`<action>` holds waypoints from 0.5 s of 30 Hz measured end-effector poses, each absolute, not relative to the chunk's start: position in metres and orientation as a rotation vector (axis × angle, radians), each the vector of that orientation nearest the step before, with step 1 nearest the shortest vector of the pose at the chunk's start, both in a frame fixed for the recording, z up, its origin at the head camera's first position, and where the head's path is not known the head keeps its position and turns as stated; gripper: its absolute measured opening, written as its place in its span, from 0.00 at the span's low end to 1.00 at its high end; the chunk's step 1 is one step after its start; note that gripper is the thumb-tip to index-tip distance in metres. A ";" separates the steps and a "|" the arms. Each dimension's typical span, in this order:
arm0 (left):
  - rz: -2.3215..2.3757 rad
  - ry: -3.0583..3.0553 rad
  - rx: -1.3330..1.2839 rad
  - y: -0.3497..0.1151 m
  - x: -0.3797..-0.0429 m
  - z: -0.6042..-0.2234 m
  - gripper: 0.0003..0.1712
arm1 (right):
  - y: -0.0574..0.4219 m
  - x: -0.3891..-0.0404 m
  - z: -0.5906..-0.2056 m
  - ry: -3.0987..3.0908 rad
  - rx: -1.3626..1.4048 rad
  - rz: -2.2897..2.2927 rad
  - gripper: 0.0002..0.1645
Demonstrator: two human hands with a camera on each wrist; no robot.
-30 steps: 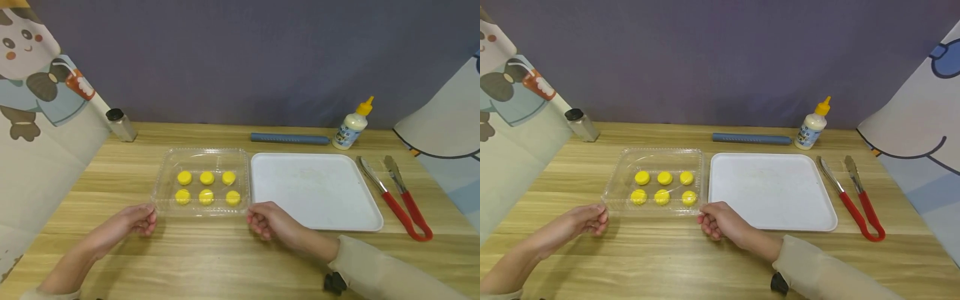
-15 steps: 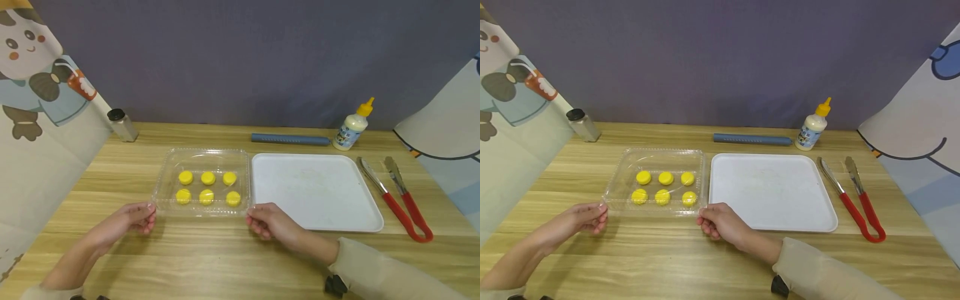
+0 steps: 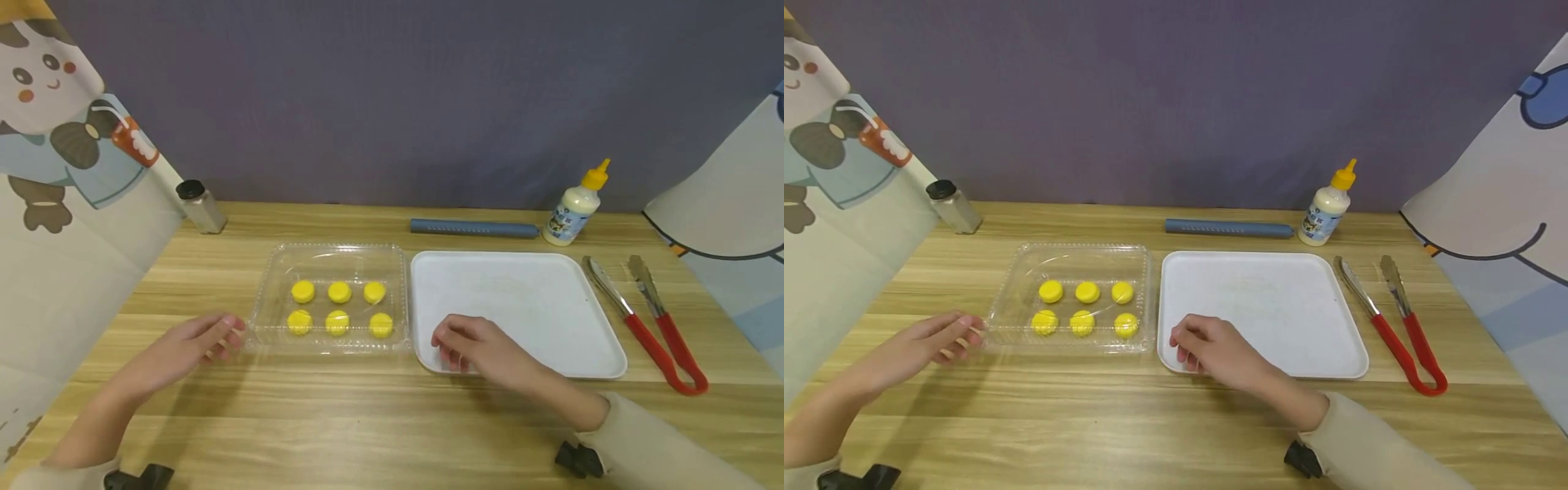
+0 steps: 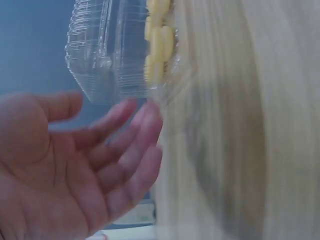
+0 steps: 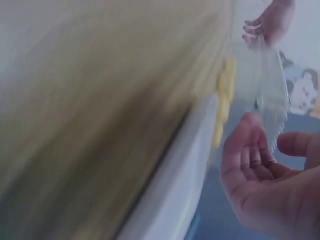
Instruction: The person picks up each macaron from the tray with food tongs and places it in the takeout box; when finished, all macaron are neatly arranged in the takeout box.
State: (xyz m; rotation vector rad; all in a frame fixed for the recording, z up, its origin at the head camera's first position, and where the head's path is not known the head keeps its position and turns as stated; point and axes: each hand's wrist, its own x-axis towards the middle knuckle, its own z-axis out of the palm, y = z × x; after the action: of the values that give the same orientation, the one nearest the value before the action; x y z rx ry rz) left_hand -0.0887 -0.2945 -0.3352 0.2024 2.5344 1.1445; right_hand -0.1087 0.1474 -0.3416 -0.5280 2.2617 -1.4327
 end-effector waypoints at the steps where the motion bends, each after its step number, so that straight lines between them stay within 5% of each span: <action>1: 1.096 2.611 0.187 -0.293 -0.091 -0.333 0.28 | 0.154 -0.110 -0.340 2.330 -0.552 -1.409 0.15; 15: 0.685 3.135 0.207 -0.270 -0.130 -0.311 0.26 | 0.240 -0.127 -0.321 3.128 -0.488 -0.988 0.15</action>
State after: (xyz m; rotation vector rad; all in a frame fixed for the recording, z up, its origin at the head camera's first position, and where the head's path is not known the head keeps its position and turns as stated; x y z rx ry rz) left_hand -0.1300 -0.2702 -0.3107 0.2071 3.1349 0.6853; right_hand -0.1270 0.2405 -0.3209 -0.4878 3.1281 -0.9883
